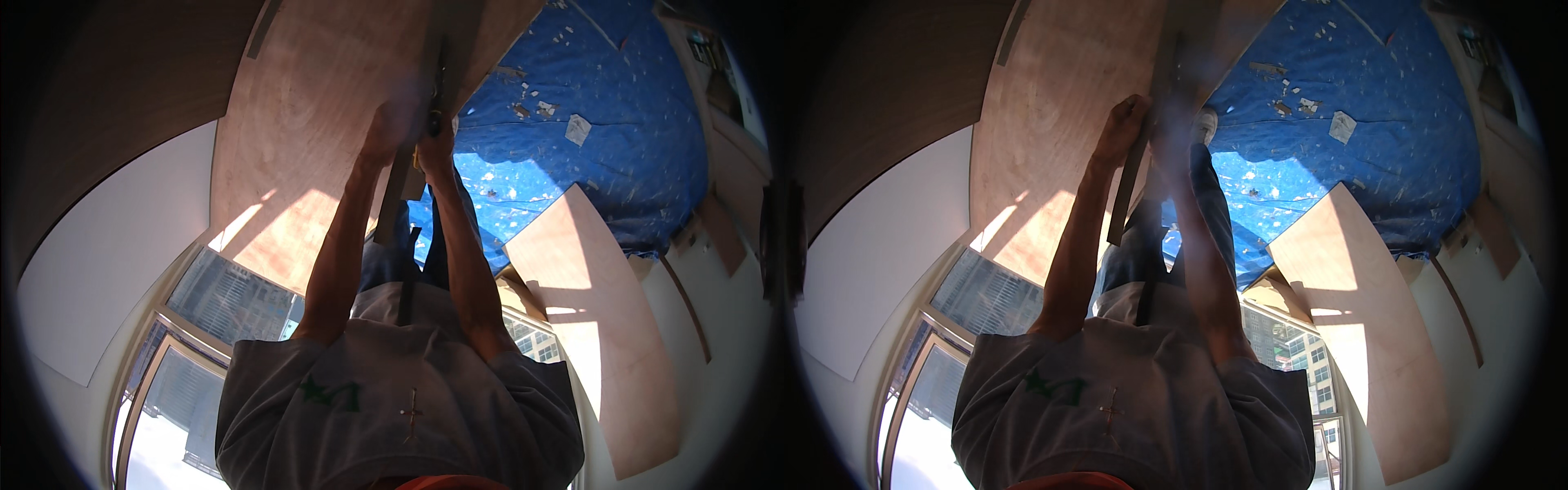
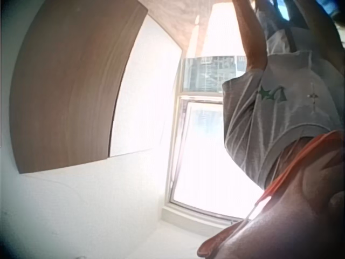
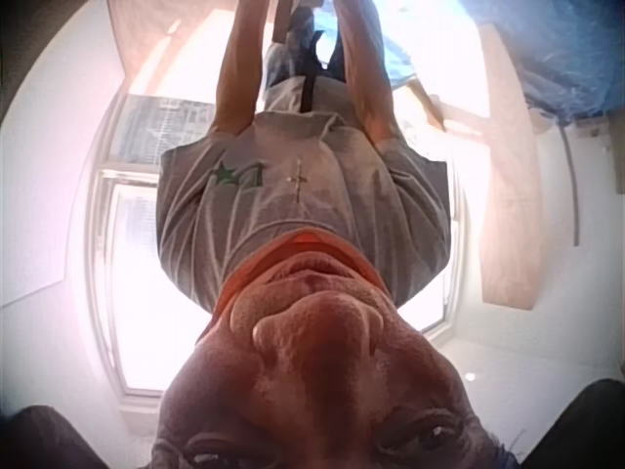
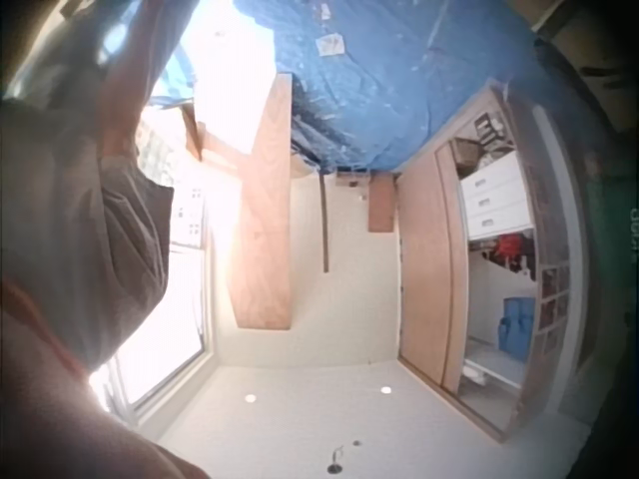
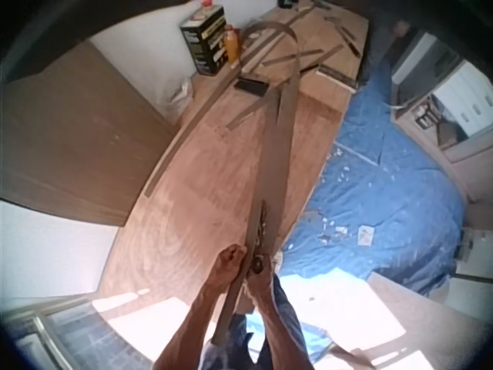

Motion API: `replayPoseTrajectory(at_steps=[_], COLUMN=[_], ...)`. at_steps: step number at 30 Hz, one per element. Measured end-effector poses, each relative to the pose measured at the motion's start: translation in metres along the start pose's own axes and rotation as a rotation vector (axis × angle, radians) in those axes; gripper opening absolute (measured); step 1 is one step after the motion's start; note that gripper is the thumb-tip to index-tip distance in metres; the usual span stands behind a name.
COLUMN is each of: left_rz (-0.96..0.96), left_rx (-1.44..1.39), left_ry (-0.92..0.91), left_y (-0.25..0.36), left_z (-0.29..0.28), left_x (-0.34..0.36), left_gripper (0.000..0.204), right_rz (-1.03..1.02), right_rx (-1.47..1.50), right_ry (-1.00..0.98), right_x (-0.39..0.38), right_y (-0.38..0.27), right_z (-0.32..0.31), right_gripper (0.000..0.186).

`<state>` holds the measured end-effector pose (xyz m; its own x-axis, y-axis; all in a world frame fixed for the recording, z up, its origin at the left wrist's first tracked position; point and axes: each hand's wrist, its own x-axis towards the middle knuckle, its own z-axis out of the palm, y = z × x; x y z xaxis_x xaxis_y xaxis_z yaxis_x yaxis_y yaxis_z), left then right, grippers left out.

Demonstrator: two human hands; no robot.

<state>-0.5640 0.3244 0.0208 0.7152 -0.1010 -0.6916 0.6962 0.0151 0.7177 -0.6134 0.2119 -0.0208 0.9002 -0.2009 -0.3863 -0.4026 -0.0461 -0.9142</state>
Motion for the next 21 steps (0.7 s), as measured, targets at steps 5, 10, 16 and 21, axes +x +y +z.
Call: replayPoseTrajectory(at_steps=[5, 10, 16, 21], left_rz=[0.028, 0.084, 0.046, 0.043], left_rx=[-0.004, -0.100, -0.027, 0.031], left_ry=[0.017, -0.008, 0.063, 0.092], left_y=[0.004, 0.010, 0.013, 0.017], left_z=[0.003, 0.011, 0.013, 0.015], left_x=[-0.006, -0.012, -0.014, -0.017], left_gripper=[0.033, 0.032, 0.032, 0.033], right_rz=[-0.008, 0.233, 0.050, -0.072], right_rx=[0.012, 0.139, -0.034, 0.034], right_ry=[0.003, 0.005, 0.017, 0.055], right_x=[0.003, 0.005, 0.013, 0.016], right_y=[0.000, 0.016, 0.049, 0.035], right_z=[0.000, -0.005, 0.002, 0.003], right_gripper=[0.049, 0.044, 0.038, 0.039])
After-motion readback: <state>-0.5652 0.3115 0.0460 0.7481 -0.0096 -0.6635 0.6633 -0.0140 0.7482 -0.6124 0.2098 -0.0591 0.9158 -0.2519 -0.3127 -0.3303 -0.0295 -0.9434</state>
